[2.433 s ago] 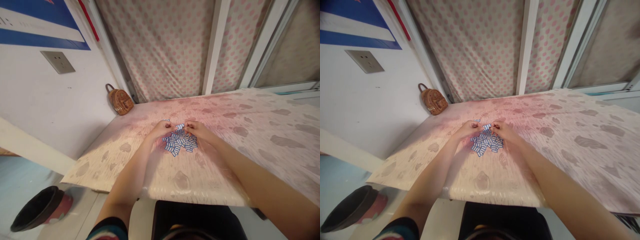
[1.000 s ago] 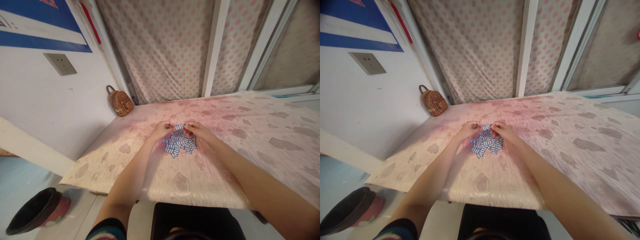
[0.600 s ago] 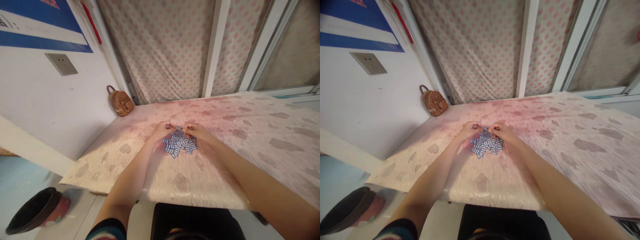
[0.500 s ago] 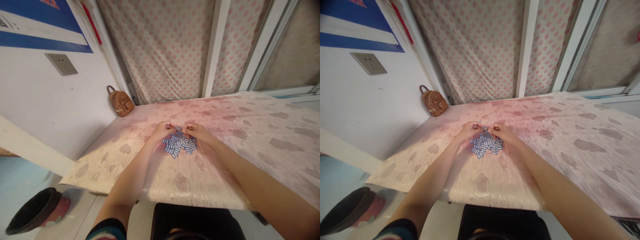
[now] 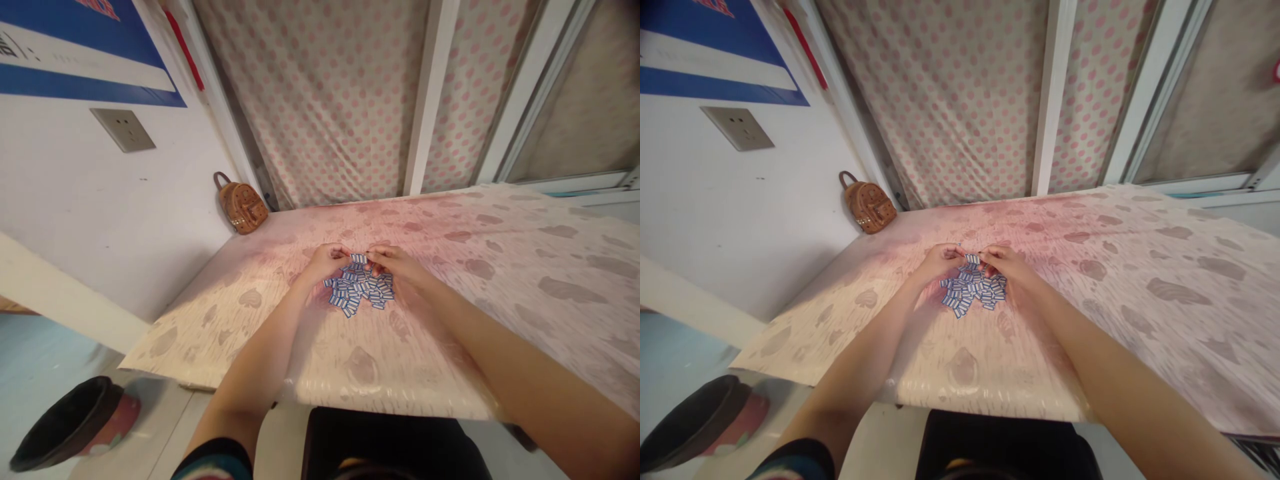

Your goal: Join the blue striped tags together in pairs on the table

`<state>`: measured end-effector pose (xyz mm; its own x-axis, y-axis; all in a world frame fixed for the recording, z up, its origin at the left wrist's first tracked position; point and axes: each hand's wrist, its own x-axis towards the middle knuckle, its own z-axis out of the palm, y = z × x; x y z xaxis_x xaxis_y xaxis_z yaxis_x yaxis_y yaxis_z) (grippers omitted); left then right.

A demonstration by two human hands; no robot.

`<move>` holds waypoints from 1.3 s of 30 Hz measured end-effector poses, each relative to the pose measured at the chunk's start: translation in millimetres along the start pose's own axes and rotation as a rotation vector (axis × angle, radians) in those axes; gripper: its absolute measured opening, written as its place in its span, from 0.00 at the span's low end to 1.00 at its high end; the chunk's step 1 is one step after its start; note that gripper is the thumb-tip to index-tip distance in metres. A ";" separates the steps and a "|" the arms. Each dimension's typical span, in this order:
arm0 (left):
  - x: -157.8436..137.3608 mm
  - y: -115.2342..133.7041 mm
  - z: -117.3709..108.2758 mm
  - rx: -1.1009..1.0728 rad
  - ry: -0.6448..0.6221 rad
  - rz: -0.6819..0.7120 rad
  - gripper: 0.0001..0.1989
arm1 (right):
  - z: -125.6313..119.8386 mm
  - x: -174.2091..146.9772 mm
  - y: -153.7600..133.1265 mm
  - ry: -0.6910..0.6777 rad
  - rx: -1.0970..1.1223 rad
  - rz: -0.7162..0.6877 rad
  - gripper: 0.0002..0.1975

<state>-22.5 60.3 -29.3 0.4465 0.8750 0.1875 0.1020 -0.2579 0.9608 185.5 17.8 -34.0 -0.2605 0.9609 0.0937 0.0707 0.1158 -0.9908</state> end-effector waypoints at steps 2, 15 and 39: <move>0.2 -0.4 -0.3 -0.021 -0.005 0.000 0.12 | 0.3 0.5 0.5 0.011 0.029 0.016 0.27; -3.1 4.4 -0.9 -0.102 -0.052 -0.032 0.19 | 2.1 -5.2 -2.1 0.005 0.145 0.012 0.21; -3.8 4.0 -0.7 -0.110 -0.046 -0.035 0.14 | 3.1 -1.0 3.5 0.017 0.116 0.045 0.23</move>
<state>-24.4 56.3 -26.0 0.4852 0.8621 0.1463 0.0214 -0.1789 0.9836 183.1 16.5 -37.8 -0.2428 0.9688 0.0500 -0.0305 0.0439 -0.9986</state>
